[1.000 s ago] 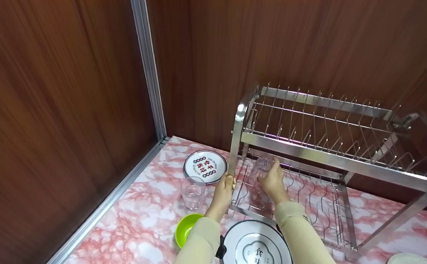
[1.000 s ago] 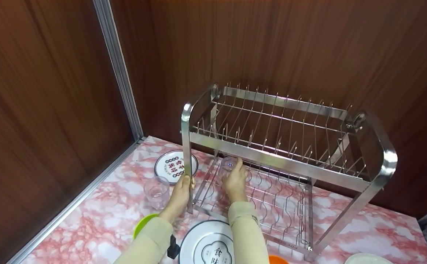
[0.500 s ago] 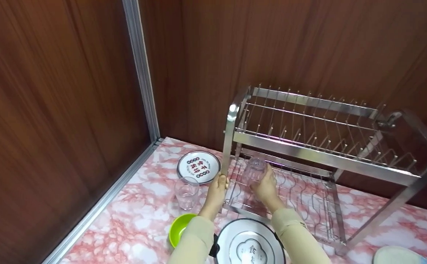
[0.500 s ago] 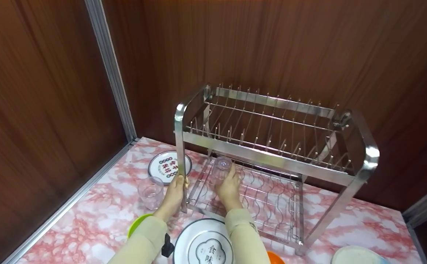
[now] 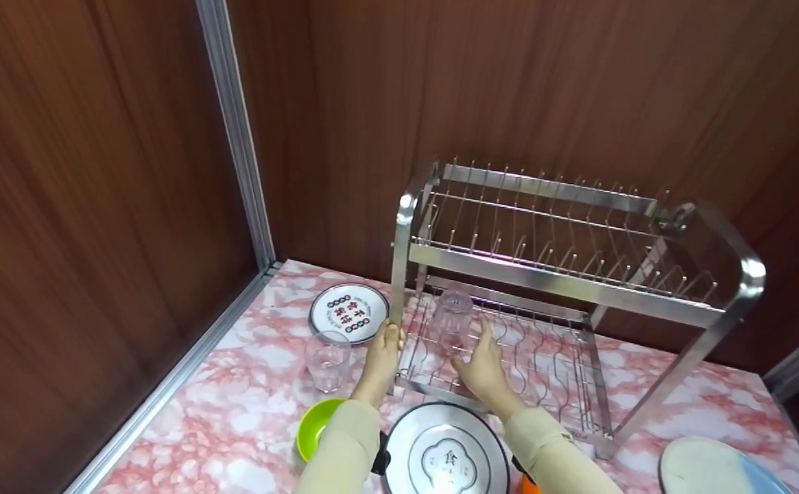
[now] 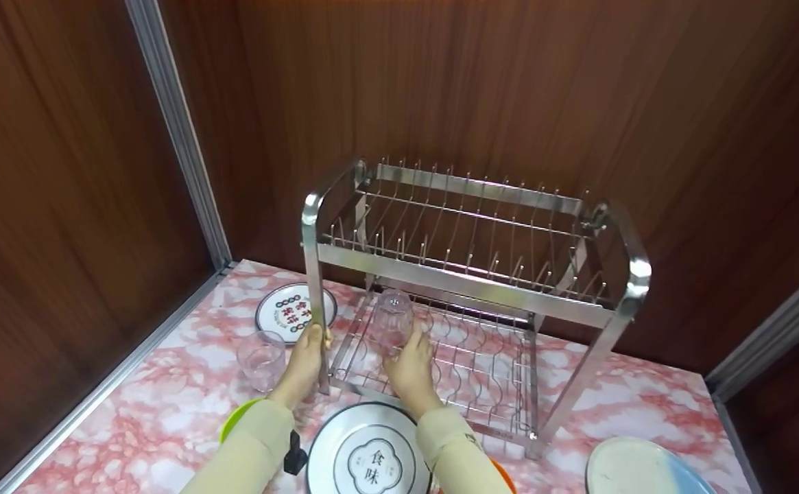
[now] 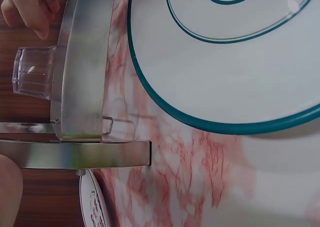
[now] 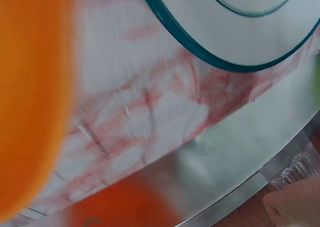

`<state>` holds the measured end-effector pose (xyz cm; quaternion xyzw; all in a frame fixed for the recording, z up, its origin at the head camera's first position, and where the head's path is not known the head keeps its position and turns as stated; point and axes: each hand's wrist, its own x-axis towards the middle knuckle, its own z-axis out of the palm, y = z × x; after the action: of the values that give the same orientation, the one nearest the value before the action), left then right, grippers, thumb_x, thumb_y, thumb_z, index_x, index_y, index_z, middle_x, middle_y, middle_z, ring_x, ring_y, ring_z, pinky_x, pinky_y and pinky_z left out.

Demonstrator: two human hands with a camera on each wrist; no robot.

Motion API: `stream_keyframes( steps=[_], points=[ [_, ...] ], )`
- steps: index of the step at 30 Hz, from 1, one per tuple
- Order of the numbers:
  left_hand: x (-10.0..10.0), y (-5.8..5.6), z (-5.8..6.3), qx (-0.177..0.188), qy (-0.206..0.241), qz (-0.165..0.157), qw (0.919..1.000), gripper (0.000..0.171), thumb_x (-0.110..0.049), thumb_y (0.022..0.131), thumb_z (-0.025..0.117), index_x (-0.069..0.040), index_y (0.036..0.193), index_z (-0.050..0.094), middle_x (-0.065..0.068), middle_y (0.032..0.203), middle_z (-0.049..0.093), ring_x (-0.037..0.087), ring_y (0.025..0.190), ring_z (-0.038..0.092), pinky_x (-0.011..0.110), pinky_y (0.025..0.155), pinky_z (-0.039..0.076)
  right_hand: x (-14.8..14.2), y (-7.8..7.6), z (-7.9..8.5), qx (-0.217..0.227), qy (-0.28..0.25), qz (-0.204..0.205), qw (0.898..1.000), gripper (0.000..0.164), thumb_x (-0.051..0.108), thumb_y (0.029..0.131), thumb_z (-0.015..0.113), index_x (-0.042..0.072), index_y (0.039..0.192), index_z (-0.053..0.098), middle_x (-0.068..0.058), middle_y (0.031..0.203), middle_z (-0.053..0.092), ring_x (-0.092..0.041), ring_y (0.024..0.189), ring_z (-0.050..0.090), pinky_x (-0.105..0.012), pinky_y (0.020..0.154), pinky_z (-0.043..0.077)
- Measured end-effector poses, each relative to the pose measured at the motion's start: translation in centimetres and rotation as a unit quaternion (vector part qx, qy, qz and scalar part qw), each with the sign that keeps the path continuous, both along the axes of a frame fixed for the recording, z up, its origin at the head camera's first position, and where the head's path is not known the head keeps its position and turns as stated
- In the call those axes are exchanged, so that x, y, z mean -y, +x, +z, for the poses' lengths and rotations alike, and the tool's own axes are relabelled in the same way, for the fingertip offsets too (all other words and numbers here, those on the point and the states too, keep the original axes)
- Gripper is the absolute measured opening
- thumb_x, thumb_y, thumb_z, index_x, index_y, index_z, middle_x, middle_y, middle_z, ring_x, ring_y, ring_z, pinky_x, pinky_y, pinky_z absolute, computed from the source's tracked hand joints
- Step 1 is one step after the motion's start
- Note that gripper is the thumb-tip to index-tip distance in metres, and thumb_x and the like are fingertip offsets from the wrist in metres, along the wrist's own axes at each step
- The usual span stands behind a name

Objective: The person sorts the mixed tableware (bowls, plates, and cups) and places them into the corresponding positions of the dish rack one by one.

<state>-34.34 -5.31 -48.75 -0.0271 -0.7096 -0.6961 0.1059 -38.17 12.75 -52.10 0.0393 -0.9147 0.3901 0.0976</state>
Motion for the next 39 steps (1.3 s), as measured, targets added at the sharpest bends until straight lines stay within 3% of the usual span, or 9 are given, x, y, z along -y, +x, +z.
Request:
stream_keyframes(
  steps=[4,8,13,20,26,28,33,39],
  points=[
    [0.0,0.3,0.1,0.002,0.004,0.000,1.0000,0.031,-0.021,0.096,0.024,0.006,0.093,0.039,0.001,0.072,0.037,0.012,0.067,0.036,0.024,0.070,0.031,-0.4,1.4,0.0,0.018,-0.022,0.007,1.000,0.096,0.013,0.071,0.070,0.019,0.140,0.002,-0.025,0.135,0.029,-0.039,0.125,0.028,-0.050,0.103,0.025],
    [0.2,0.2,-0.2,0.004,0.008,0.003,1.0000,0.029,-0.021,0.096,0.025,0.005,0.092,0.039,0.001,0.072,0.036,0.011,0.067,0.036,0.024,0.070,0.030,-0.7,2.9,0.3,0.006,-0.042,0.019,0.999,0.090,0.011,0.071,0.069,0.014,0.138,0.008,-0.025,0.134,0.031,-0.038,0.124,0.031,-0.049,0.101,0.028],
    [0.7,-0.6,-1.6,0.003,0.009,0.002,1.0000,0.031,-0.026,0.095,0.027,0.000,0.089,0.041,-0.001,0.072,0.037,0.010,0.067,0.037,0.025,0.071,0.031,-1.3,4.7,0.5,-0.015,-0.049,0.037,0.998,0.085,0.011,0.073,0.066,0.013,0.137,0.011,-0.026,0.133,0.033,-0.037,0.121,0.035,-0.049,0.098,0.032],
    [0.5,-1.4,-2.9,-0.004,0.001,0.019,0.9998,0.036,-0.033,0.095,0.025,-0.001,0.088,0.042,-0.004,0.069,0.037,0.009,0.067,0.037,0.025,0.071,0.032,-2.8,7.1,0.9,-0.015,-0.064,0.045,0.997,0.083,0.013,0.076,0.066,0.012,0.137,0.011,-0.021,0.138,0.029,-0.036,0.127,0.029,-0.049,0.103,0.024],
    [0.4,-1.4,-2.8,-0.001,-0.004,0.025,0.9997,0.039,-0.035,0.094,0.025,0.000,0.088,0.042,-0.003,0.069,0.038,0.010,0.066,0.038,0.026,0.071,0.033,-4.4,9.2,1.5,0.001,-0.064,0.040,0.997,0.084,0.015,0.077,0.065,0.017,0.137,0.007,-0.019,0.138,0.027,-0.036,0.127,0.028,-0.052,0.101,0.026],
    [0.4,-1.2,-2.4,0.003,-0.001,0.021,0.9998,0.039,-0.033,0.093,0.025,0.002,0.089,0.042,-0.001,0.070,0.038,0.011,0.067,0.038,0.026,0.072,0.032,-5.0,9.9,1.8,0.006,-0.071,0.032,0.997,0.084,0.014,0.077,0.064,0.020,0.137,0.006,-0.017,0.138,0.026,-0.036,0.127,0.029,-0.048,0.096,0.035],
    [0.2,-0.9,-1.6,0.009,0.009,0.013,0.9998,0.036,-0.030,0.094,0.026,0.002,0.087,0.041,0.001,0.070,0.038,0.013,0.068,0.038,0.027,0.073,0.031,-6.6,11.6,2.3,-0.008,-0.092,0.017,0.996,0.086,0.009,0.075,0.064,0.020,0.138,0.007,-0.012,0.141,0.023,-0.033,0.127,0.029,-0.037,0.087,0.045],
    [-0.3,-1.5,-2.4,0.007,-0.012,0.022,0.9997,0.041,-0.037,0.092,0.025,0.000,0.088,0.042,-0.002,0.070,0.038,0.011,0.068,0.038,0.026,0.074,0.031,-9.7,13.9,2.3,-0.087,-0.092,-0.004,0.992,0.083,0.004,0.074,0.065,0.010,0.136,0.011,-0.015,0.137,0.029,-0.034,0.126,0.029,-0.050,0.102,0.026]
  ],
)
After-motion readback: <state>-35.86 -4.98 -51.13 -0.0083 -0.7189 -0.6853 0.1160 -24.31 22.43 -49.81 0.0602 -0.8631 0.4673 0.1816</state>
